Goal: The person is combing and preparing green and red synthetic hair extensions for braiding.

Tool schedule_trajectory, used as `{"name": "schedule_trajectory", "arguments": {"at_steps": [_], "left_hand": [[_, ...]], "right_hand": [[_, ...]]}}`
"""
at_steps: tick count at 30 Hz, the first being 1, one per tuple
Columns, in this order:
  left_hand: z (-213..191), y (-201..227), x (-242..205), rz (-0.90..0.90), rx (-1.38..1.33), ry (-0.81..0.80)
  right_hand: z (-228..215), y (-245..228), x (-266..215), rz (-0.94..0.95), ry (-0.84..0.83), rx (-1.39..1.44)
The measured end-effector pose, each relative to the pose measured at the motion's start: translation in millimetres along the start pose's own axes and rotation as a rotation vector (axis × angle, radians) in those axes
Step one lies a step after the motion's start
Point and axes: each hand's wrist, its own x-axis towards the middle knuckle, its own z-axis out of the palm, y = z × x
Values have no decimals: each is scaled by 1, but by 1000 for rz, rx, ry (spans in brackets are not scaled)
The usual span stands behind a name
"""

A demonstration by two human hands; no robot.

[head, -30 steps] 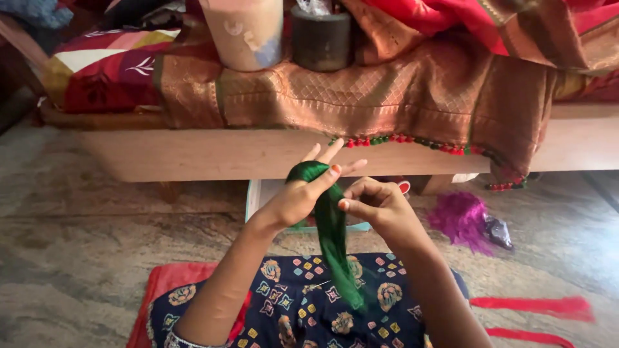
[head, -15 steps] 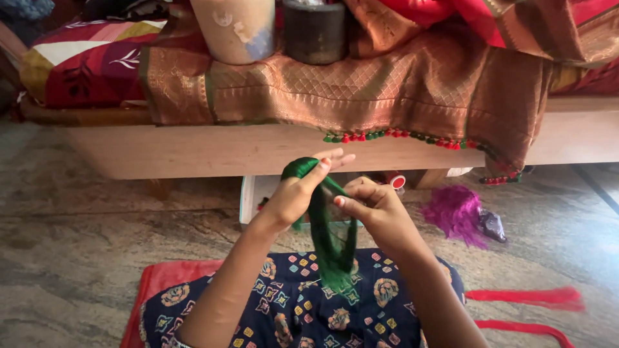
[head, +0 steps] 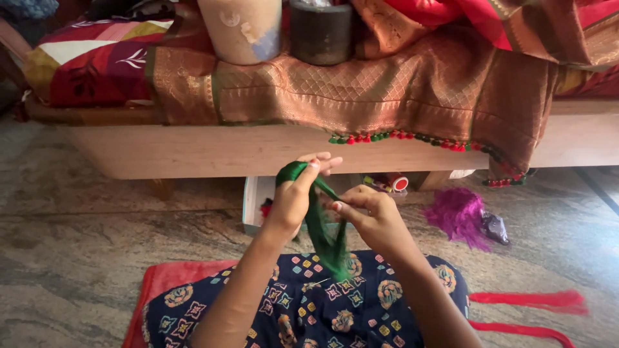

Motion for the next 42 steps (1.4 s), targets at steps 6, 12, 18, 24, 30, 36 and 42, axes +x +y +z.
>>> {"name": "schedule_trajectory", "arguments": {"at_steps": [6,12,18,24,30,36,42], "left_hand": [[-3,-1,-5,-353,-267,109],[-10,6,-11,-214,65,23],[-11,34,-20,-74,161,52],[0,21,-29,210,178,-59],[-2,34,-29,227,299,-42],[10,19,-32,287,507,-55],[10,16,-33,230,761,157]], "right_hand": [[0,8,-3,-56,-3,30],[1,45,-22,103,-436,588],[11,103,-70,144,-929,428],[1,90,-74,142,-1068,-52],[-18,115,-65,190,-886,-320],[9,15,-25,328,-85,49],[66,61,-24,202,-70,776]]}}
